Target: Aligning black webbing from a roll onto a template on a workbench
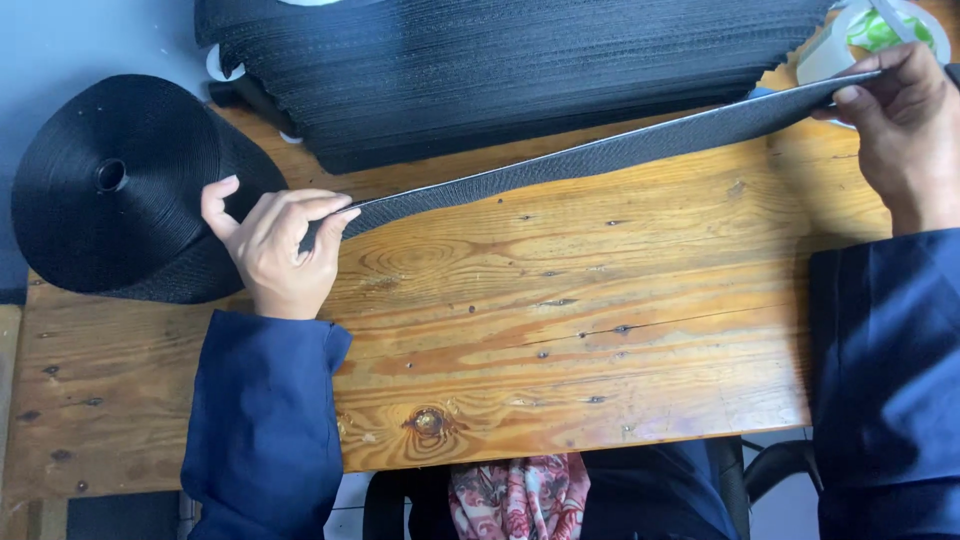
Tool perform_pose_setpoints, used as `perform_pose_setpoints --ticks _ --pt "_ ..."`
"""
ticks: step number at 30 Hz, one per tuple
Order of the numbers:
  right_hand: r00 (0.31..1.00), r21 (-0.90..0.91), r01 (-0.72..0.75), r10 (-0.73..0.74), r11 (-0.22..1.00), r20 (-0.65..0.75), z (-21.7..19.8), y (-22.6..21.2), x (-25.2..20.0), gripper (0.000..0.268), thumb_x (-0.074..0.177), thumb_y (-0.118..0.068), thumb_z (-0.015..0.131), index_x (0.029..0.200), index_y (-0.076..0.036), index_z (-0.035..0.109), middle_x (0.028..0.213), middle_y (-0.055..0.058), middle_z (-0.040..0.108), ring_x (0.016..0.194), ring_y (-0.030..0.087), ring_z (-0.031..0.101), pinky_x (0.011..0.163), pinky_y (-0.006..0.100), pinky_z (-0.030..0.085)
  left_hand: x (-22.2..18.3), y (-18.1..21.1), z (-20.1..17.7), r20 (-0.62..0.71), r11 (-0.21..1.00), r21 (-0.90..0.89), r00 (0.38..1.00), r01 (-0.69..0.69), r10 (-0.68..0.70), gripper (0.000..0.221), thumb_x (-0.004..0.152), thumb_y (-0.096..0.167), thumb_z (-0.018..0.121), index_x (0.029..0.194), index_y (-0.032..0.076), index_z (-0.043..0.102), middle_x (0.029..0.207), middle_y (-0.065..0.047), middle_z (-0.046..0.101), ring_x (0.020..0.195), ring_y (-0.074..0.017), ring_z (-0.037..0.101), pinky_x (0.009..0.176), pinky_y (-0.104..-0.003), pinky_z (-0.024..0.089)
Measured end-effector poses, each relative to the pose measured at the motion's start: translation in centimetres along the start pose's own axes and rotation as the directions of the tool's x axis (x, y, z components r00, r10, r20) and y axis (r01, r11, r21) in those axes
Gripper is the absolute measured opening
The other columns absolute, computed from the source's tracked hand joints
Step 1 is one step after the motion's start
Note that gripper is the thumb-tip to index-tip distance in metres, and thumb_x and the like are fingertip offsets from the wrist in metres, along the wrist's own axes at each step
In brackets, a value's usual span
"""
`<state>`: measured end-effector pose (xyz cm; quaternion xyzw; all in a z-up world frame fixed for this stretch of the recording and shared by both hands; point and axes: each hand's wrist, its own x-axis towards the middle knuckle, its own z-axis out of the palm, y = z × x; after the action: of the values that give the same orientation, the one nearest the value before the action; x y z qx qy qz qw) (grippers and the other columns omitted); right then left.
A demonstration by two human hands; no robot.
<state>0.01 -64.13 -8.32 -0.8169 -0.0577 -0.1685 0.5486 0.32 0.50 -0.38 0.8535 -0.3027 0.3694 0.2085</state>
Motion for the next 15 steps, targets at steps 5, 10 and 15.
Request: perform_pose_setpoints --ticks 5,10,15 --pt "1.000 -0.053 0.008 -0.009 0.999 -0.022 0.5 -1.0 0.3 0.021 0.125 0.013 0.056 0.135 -0.003 0.044 0.120 0.018 0.057 0.110 0.026 0.064 0.110 0.040 0.064 0.3 0.3 0.0 -0.014 1.000 0.001 1.000 0.020 -0.020 0.013 0.105 0.016 0.076 0.092 0.014 0.075 0.094 -0.001 0.080 0.079 -0.0186 0.070 0.114 -0.048 0.023" --pt "1.000 -0.087 0.009 -0.011 0.996 -0.027 0.3 -0.8 0.2 0.017 0.124 0.009 0.058 0.132 0.003 0.045 0.129 0.020 0.057 0.118 0.030 0.063 0.111 0.044 0.063 0.3 0.7 -0.1 0.031 0.998 0.020 0.998 0.054 -0.054 0.010 0.104 0.015 0.073 0.094 0.017 0.074 0.096 0.002 0.079 0.080 -0.0159 0.069 0.116 -0.047 0.021" --pt "0.998 -0.167 -0.050 0.042 0.985 -0.050 0.5 -2.4 0.5 0.018 0.120 0.011 0.061 0.128 -0.001 0.049 0.118 0.018 0.064 0.108 0.026 0.069 0.104 0.034 0.059 0.6 0.3 0.1 0.045 0.998 0.034 0.997 0.054 -0.055 0.011 0.104 0.017 0.072 0.093 0.018 0.074 0.096 0.003 0.079 0.081 -0.0146 0.069 0.118 -0.048 0.020"
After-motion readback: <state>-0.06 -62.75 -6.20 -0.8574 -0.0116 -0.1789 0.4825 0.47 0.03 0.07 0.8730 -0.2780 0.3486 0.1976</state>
